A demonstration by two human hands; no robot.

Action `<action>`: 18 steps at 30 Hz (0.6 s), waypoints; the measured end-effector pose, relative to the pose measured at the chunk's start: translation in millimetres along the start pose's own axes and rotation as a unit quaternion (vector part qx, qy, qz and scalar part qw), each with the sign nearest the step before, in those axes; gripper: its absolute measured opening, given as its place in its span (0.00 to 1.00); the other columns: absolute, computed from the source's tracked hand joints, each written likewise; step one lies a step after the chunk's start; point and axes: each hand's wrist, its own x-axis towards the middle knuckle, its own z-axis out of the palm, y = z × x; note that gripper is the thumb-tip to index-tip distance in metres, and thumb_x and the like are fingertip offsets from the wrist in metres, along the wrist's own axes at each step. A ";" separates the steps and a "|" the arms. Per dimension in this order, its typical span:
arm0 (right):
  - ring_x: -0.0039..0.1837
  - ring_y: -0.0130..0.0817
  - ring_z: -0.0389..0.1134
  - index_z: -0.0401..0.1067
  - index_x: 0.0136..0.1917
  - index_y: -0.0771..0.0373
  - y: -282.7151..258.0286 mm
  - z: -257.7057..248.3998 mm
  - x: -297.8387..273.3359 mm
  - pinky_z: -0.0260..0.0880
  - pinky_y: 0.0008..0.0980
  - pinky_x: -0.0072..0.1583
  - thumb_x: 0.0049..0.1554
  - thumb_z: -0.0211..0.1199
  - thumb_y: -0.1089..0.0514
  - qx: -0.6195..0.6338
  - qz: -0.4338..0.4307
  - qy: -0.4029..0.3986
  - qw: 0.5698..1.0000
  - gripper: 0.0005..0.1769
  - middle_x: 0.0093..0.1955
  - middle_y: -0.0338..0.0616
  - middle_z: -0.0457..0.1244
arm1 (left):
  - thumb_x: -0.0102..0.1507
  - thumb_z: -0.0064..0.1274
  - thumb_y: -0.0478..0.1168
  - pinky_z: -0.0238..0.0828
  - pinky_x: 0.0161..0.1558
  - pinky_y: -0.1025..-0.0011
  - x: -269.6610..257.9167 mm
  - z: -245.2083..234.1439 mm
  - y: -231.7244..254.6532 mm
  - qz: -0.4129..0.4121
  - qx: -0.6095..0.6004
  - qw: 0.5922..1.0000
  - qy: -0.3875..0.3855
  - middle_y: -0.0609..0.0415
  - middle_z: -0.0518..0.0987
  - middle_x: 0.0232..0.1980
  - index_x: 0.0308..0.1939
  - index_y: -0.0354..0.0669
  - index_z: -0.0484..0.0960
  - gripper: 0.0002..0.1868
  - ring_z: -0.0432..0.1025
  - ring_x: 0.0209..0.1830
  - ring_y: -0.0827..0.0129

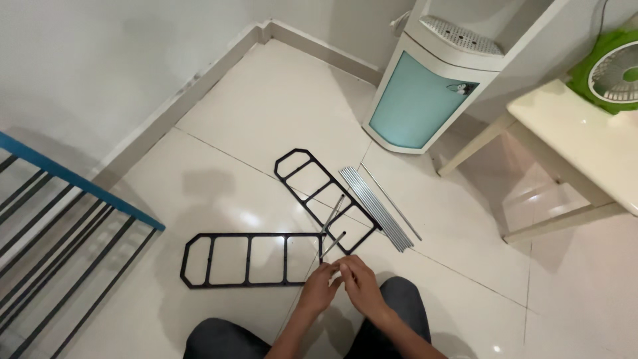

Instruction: The person assembles a metal shoe rack by inserting vertical poles into black side frames and then attaching horizontal bars to form shelves. The person works on a tiled floor, connecting the components by hand without tools.

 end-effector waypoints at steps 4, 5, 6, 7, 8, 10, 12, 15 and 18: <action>0.41 0.36 0.71 0.78 0.49 0.65 -10.9 -0.7 11.0 0.69 0.34 0.42 0.63 0.56 0.56 -0.059 0.010 0.002 0.998 0.13 0.43 0.46 0.69 | 0.66 0.53 0.35 0.73 0.48 0.59 -7.1 0.9 9.8 0.006 -0.016 0.998 0.060 0.40 0.82 0.44 0.46 0.32 0.85 0.10 0.77 0.45 0.47; 0.42 0.37 0.70 0.78 0.49 0.66 -14.6 0.9 18.1 0.69 0.35 0.43 0.63 0.56 0.56 -0.060 -0.019 0.014 0.998 0.13 0.44 0.47 0.69 | 0.65 0.54 0.33 0.73 0.47 0.59 -6.0 1.3 9.6 0.021 -0.016 0.997 0.069 0.39 0.82 0.44 0.46 0.31 0.85 0.09 0.78 0.44 0.47; 0.42 0.39 0.70 0.78 0.48 0.66 -18.6 2.2 24.6 0.69 0.35 0.44 0.63 0.56 0.56 -0.060 -0.047 0.025 0.997 0.14 0.44 0.47 0.68 | 0.64 0.55 0.32 0.73 0.47 0.58 -5.7 2.3 8.3 0.037 -0.016 0.996 0.078 0.38 0.82 0.43 0.45 0.30 0.84 0.08 0.78 0.44 0.47; 0.43 0.41 0.69 0.78 0.49 0.66 -22.4 5.0 33.3 0.69 0.37 0.45 0.64 0.57 0.54 -0.099 -0.065 0.011 0.993 0.14 0.42 0.48 0.68 | 0.65 0.52 0.30 0.73 0.45 0.58 -4.7 4.1 5.9 -0.003 0.001 0.999 0.049 0.37 0.82 0.42 0.44 0.29 0.83 0.07 0.78 0.42 0.47; 0.43 0.44 0.69 0.78 0.49 0.66 -26.0 10.5 45.2 0.69 0.39 0.47 0.64 0.58 0.53 -0.138 -0.081 -0.002 0.987 0.14 0.40 0.50 0.67 | 0.66 0.49 0.29 0.73 0.44 0.57 0.0 4.0 1.9 -0.042 0.019 0.999 0.020 0.36 0.81 0.41 0.43 0.27 0.82 0.07 0.78 0.40 0.47; 0.43 0.45 0.71 0.77 0.51 0.64 -31.5 23.1 63.2 0.72 0.41 0.46 0.63 0.56 0.47 -0.153 -0.078 -0.025 0.985 0.19 0.46 0.49 0.69 | 0.66 0.47 0.27 0.73 0.43 0.57 1.5 8.5 -7.1 -0.051 0.017 0.999 0.010 0.37 0.81 0.40 0.42 0.27 0.81 0.07 0.78 0.40 0.48; 0.45 0.49 0.71 0.76 0.48 0.64 -32.3 30.3 78.1 0.70 0.45 0.49 0.66 0.49 0.44 -0.243 -0.005 -0.122 0.962 0.23 0.43 0.52 0.69 | 0.64 0.47 0.26 0.75 0.43 0.60 6.1 14.7 -16.7 0.013 -0.024 0.998 0.051 0.40 0.83 0.43 0.42 0.30 0.82 0.08 0.79 0.42 0.51; 0.49 0.52 0.70 0.74 0.50 0.61 -26.1 39.2 88.6 0.69 0.49 0.52 0.67 0.44 0.41 -0.294 0.027 -0.188 0.937 0.26 0.44 0.54 0.69 | 0.63 0.47 0.25 0.75 0.46 0.60 7.6 21.5 -33.0 0.020 -0.038 0.998 0.053 0.41 0.84 0.44 0.42 0.33 0.84 0.10 0.79 0.44 0.51; 0.50 0.55 0.70 0.74 0.49 0.61 -15.8 42.6 90.8 0.69 0.52 0.52 0.68 0.43 0.41 -0.309 0.015 -0.190 0.932 0.26 0.44 0.55 0.69 | 0.63 0.55 0.30 0.75 0.48 0.59 12.8 27.7 -43.4 0.032 0.009 0.997 0.076 0.41 0.84 0.44 0.40 0.35 0.86 0.05 0.79 0.45 0.49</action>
